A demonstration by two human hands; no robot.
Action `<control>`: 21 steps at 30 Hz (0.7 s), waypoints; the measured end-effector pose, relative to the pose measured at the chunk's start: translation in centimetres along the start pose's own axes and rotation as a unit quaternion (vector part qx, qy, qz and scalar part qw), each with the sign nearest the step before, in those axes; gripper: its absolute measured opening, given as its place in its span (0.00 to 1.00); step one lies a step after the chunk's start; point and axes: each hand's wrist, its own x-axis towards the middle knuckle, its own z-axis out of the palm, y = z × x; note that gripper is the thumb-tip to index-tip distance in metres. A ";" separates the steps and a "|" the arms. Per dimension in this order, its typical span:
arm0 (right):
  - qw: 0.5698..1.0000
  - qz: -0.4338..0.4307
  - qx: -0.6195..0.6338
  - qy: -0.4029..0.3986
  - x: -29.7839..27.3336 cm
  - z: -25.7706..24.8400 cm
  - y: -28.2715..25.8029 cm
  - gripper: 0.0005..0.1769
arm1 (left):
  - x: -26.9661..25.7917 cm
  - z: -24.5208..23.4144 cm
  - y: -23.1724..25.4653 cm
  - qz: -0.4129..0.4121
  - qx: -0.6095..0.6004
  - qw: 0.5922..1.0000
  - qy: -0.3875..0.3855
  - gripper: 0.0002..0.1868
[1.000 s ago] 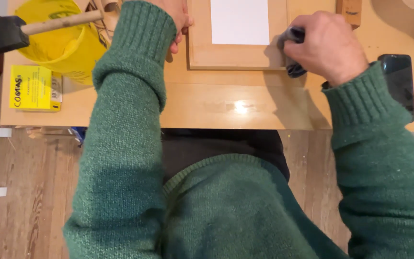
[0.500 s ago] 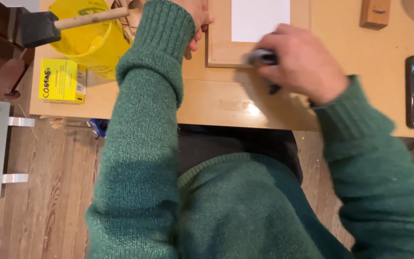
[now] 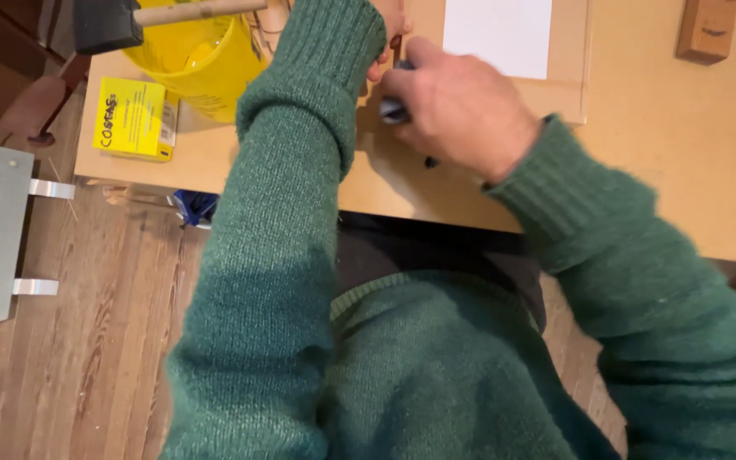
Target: The person is sealing the back of an artwork frame by measuring and applying adhesive brown paper tape.
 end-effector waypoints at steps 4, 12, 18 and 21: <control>0.992 0.001 0.113 0.062 -3.7 -2.2 3.2 0.15 | 0.3 -0.2 0.7 0.024 0.006 1.000 0.010 0.18; 0.955 0.179 0.167 0.169 -13.1 -3.3 7.2 0.12 | -1.8 -0.3 -0.3 0.087 -0.013 0.995 0.056 0.10; 0.929 0.263 0.176 0.189 -17.5 -2.4 10.4 0.12 | -5.9 -0.3 0.8 0.084 0.028 0.996 0.005 0.13; 0.904 0.321 0.207 0.190 -17.6 -3.0 10.5 0.11 | -6.4 -0.3 0.9 0.092 0.043 0.995 0.002 0.13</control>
